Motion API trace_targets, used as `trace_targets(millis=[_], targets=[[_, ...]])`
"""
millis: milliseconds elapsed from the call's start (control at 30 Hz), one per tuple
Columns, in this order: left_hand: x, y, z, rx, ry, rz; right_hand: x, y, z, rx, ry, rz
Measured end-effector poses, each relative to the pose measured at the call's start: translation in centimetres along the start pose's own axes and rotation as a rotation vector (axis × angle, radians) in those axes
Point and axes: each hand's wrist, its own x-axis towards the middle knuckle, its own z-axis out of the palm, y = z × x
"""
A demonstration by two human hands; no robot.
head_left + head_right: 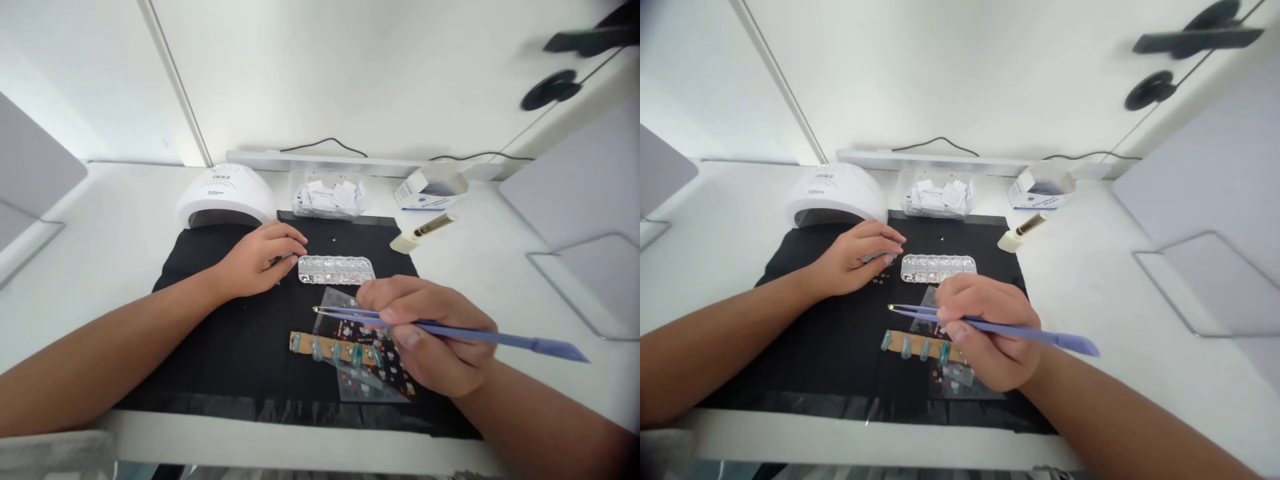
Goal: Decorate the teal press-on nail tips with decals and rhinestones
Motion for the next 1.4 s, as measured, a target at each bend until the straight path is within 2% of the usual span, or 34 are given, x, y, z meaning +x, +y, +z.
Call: trace_targets(millis=[133,233,333,533,833,1267,1400], targets=[[-1.1,2.9,-1.7,-0.006,0.07,-0.122,-1.7,-0.8,1.1,0.194,0.19,0.25],[-2.5,4.9,-2.0,-0.102,0.049,-0.334,-2.2,-0.9,1.6,0.38,0.33,0.446],[-3.8,5.9,-1.3,-0.21,0.057,-0.441,-2.1,-0.5,1.9,0.483,0.376,0.502],[-4.5,6.5,0.0,-0.319,0.072,-0.35,-1.9,0.0,1.9,0.563,0.35,0.515],[-4.0,7.9,1.3,-0.383,0.057,-0.266,-2.1,0.5,1.1,0.497,0.314,0.556],[-3.3,8.0,1.6,-0.345,0.055,-0.195,-2.4,0.7,1.1,0.448,0.284,0.533],[-3.1,8.1,1.5,-0.325,0.057,-0.182,-2.4,0.6,1.1,0.454,0.292,0.569]])
